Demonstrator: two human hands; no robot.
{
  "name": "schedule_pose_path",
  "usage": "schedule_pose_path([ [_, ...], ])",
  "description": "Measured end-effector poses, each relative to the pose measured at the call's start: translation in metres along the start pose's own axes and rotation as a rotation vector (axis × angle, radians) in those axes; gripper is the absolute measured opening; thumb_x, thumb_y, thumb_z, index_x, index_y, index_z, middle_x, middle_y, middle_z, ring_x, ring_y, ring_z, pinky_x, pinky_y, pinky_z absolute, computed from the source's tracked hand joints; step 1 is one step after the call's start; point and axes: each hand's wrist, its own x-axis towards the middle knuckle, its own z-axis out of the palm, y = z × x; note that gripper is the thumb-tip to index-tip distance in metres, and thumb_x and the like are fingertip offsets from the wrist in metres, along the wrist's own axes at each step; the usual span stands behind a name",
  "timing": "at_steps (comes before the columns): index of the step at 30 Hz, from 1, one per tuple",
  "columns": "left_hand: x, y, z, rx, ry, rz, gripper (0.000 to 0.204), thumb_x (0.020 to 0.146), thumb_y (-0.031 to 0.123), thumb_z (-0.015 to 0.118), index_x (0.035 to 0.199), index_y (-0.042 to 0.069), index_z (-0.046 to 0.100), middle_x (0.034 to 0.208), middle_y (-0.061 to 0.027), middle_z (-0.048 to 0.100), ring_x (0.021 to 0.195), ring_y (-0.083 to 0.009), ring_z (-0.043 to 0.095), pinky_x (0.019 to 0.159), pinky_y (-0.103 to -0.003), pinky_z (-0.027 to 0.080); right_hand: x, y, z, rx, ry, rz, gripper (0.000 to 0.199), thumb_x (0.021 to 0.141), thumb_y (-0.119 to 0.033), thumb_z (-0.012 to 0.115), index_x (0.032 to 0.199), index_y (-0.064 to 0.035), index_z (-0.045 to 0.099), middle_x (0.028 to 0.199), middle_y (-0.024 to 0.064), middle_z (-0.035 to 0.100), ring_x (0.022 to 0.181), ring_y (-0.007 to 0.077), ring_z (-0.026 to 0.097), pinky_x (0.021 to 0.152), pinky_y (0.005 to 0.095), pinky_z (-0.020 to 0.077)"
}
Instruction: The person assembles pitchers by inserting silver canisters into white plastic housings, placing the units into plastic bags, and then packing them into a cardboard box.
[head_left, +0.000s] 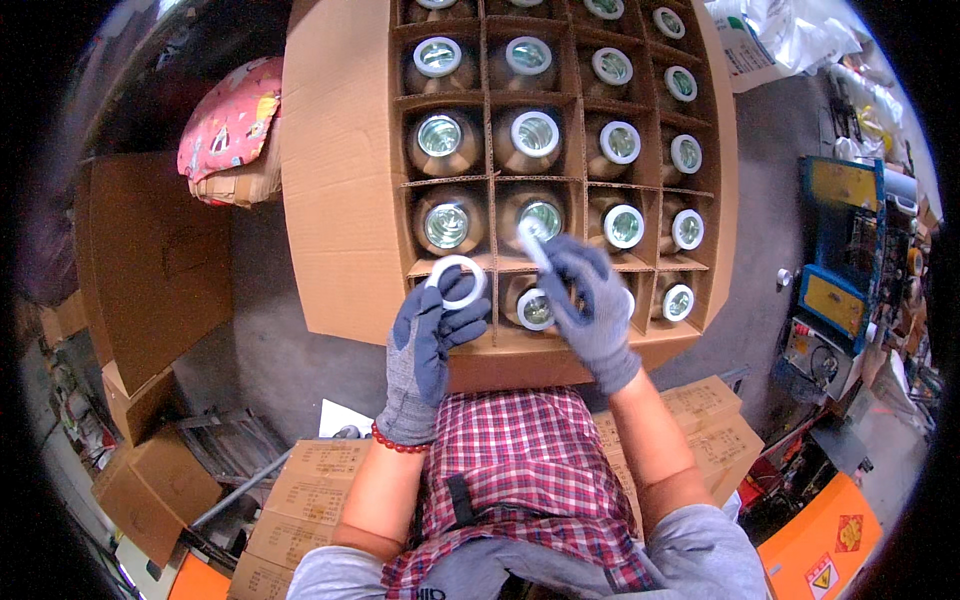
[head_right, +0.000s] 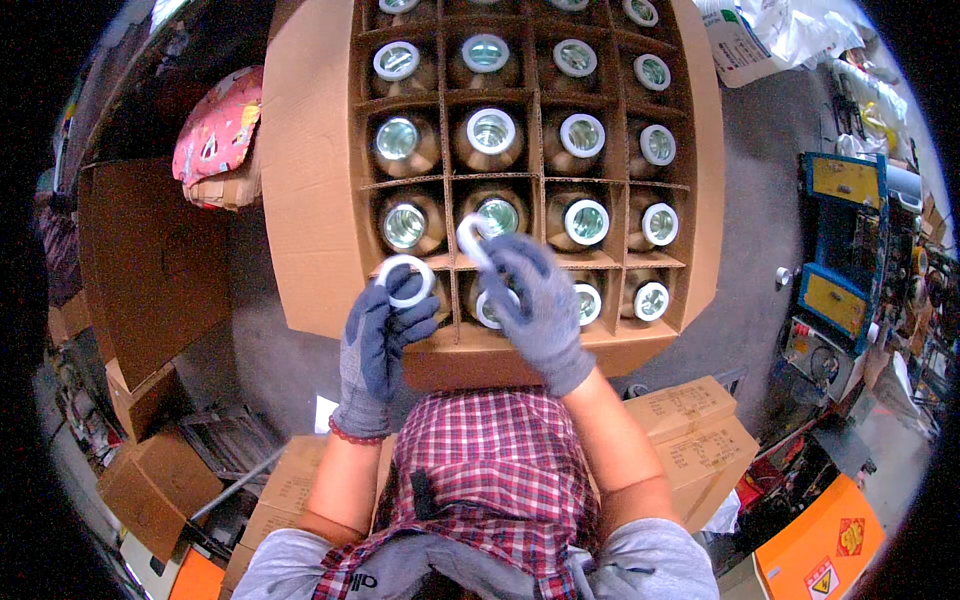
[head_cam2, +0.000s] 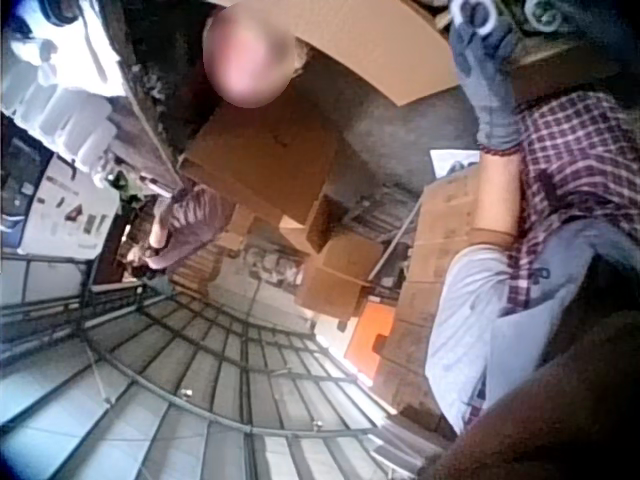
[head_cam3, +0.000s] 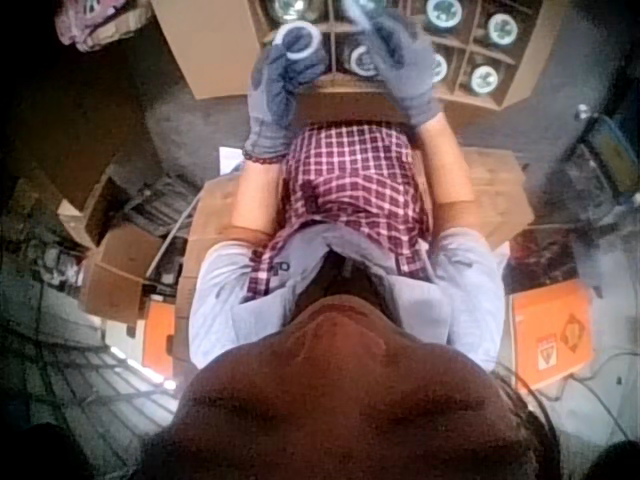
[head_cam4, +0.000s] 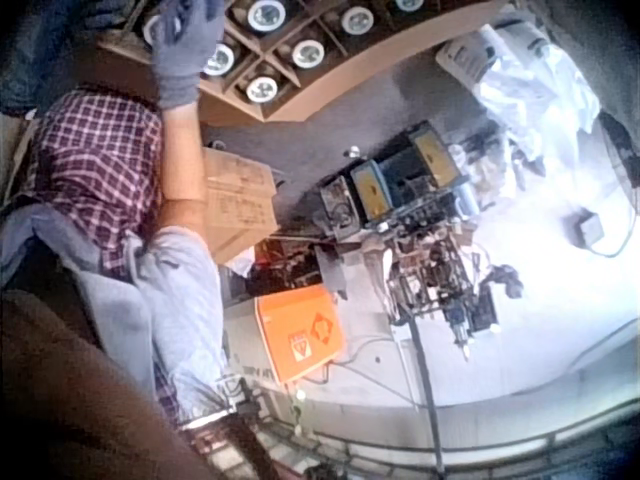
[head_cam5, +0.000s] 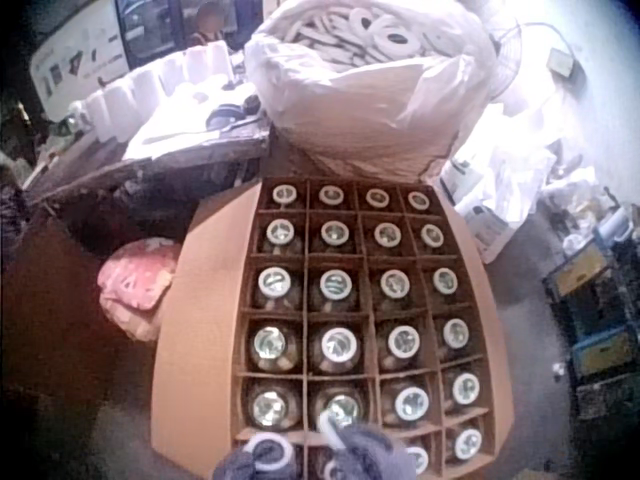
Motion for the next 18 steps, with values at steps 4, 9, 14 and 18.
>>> schedule_pose_path([
  [4, 0.000, -0.005, -0.019, 0.015, -0.010, 0.036, 0.043, 0.104, 0.027, 0.040, 0.139, 0.001, 0.043, 0.115, -0.0145, 0.064, 0.097, -0.0246, 0.069, 0.080, -0.033, 0.059, 0.034, 0.031, -0.006, -0.576, -0.079, -0.192, 0.027, 0.082, -0.020, 0.068, 0.107, -0.0116, 0.064, 0.124, 0.0116, 0.058, 0.115, 0.0299, 0.055, 0.098, 0.0474, 0.0411],
  [9, -0.003, -0.006, -0.024, 0.022, 0.006, 0.073, 0.044, 0.104, 0.026, 0.039, 0.141, 0.001, 0.040, 0.115, -0.0144, 0.064, 0.098, -0.0239, 0.069, 0.080, -0.032, 0.060, 0.021, 0.045, 0.000, -0.748, -0.200, -0.303, 0.030, 0.079, -0.023, 0.067, 0.108, -0.0144, 0.065, 0.132, 0.0099, 0.054, 0.124, 0.0284, 0.048, 0.108, 0.0542, 0.0314],
  [14, -0.004, -0.004, -0.026, 0.034, 0.039, 0.058, 0.044, 0.105, 0.026, 0.037, 0.141, 0.001, 0.042, 0.115, -0.0140, 0.064, 0.096, -0.0218, 0.069, 0.078, -0.031, 0.061, 0.023, 0.055, -0.013, -0.850, -0.177, -0.278, 0.028, 0.079, -0.022, 0.065, 0.106, -0.0151, 0.065, 0.132, 0.0095, 0.055, 0.123, 0.0282, 0.049, 0.107, 0.0560, 0.0301],
  [18, -0.003, -0.006, -0.028, 0.022, 0.037, 0.061, 0.043, 0.105, 0.026, 0.037, 0.140, 0.001, 0.043, 0.114, -0.0147, 0.065, 0.095, -0.0215, 0.069, 0.077, -0.031, 0.061, 0.024, 0.054, -0.014, -0.783, -0.144, -0.262, 0.025, 0.081, -0.019, 0.065, 0.106, -0.0155, 0.066, 0.132, 0.0095, 0.055, 0.122, 0.0292, 0.049, 0.106, 0.0550, 0.0315],
])
